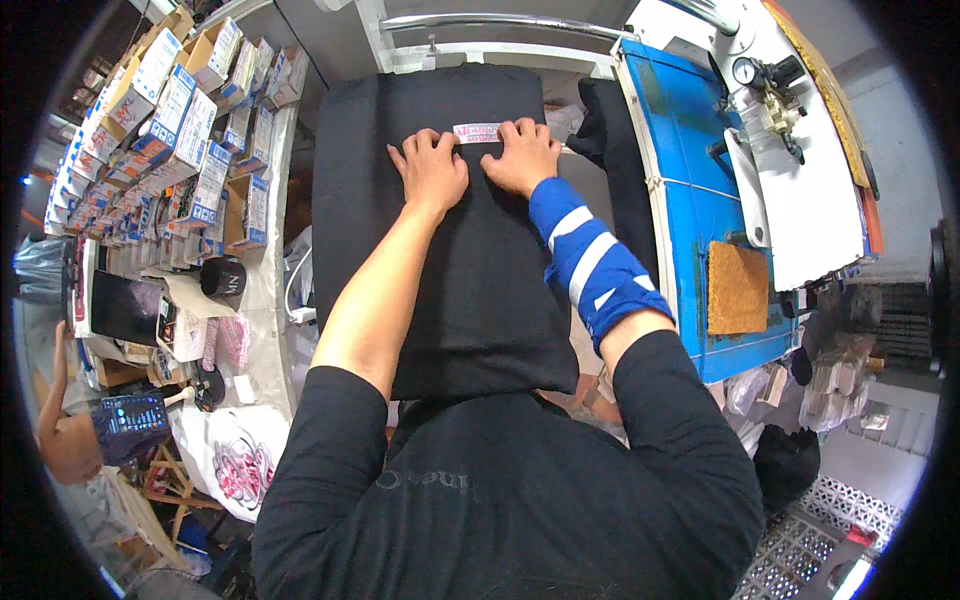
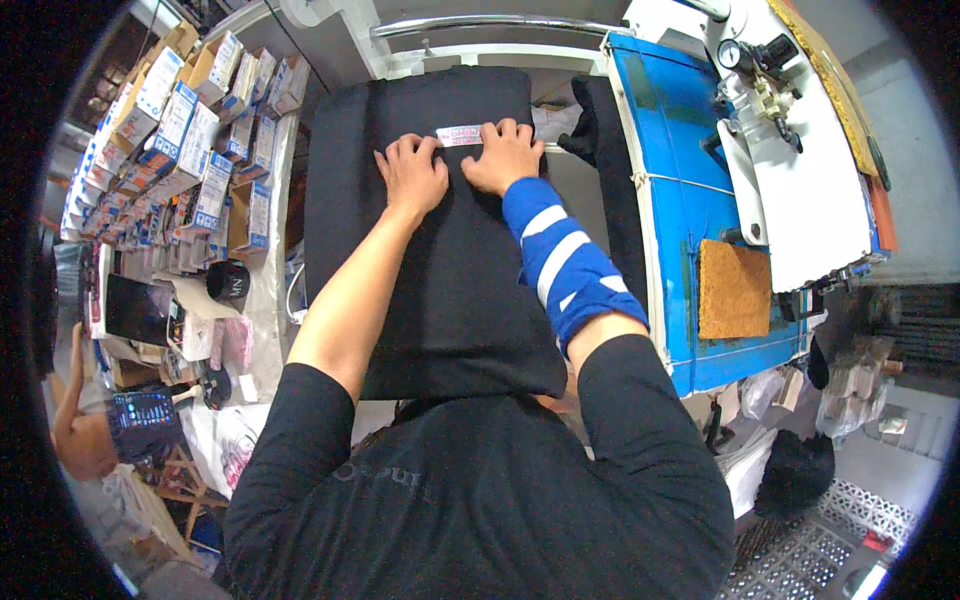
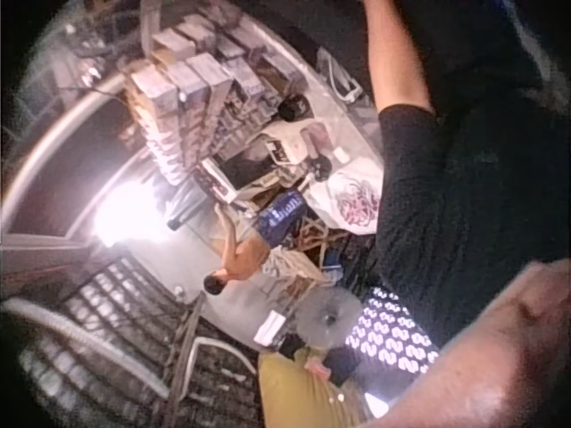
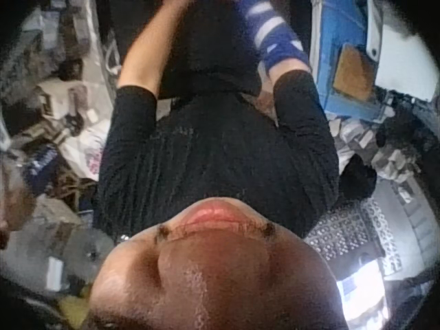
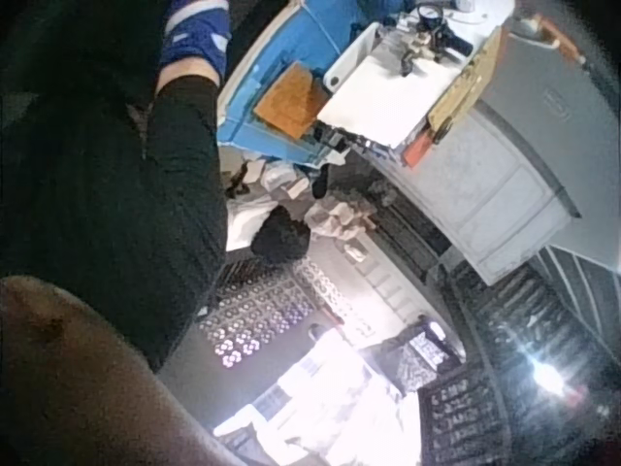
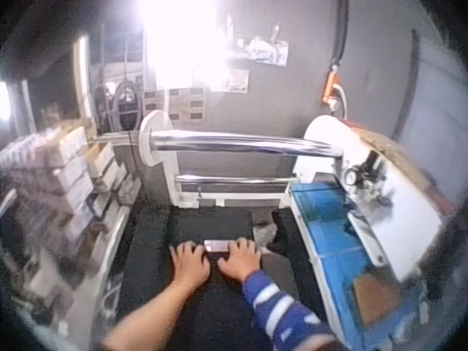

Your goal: The person places a black t-shirt on a heat press, aligns a transfer sheet with a medical technology design, and operates the press to apply the print. They then remove the t-shirt, inspect the result, and repeat the process with another shirt.

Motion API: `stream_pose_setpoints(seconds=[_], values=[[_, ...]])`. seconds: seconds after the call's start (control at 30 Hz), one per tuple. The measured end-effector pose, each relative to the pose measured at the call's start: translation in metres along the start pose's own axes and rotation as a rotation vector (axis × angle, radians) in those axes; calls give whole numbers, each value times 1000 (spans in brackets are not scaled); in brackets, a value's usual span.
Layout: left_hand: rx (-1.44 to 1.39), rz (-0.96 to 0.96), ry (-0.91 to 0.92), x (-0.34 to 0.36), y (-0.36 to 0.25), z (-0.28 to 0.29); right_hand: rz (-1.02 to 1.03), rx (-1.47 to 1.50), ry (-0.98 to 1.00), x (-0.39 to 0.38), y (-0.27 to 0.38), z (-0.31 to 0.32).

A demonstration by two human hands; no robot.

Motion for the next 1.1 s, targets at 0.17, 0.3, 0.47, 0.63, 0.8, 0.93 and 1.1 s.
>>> stream_pose_setpoints(seconds=[0.17,0.3,0.47,0.63,0.8,0.93,1.1], values=[[-146,78,40,19,0,10,6,-6,131,8,-5,21],[-119,-63,-78,2,7,-3,112,133,-52,-19,-16,9],[-88,-104,-126,-6,6,-4,189,170,-273,-23,-18,-20],[-52,-130,-154,-10,1,-5,146,53,-249,-29,-12,-26],[-15,-127,-145,-12,1,-6,117,1,-229,-32,-10,-27],[-27,-129,-151,-12,0,-5,123,20,-233,-32,-10,-25],[-10,-116,-156,-11,0,-4,117,18,-211,-32,-9,-25]])
Point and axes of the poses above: each hand's wrist, its own x-axis towards the middle knuckle, its own z-axis out of the back of the hand, y = z × x, the point moved 3 cm from there along x, towards the middle knuckle, and after that the axes turned 9 degrees about y, right-handed, at the moved point
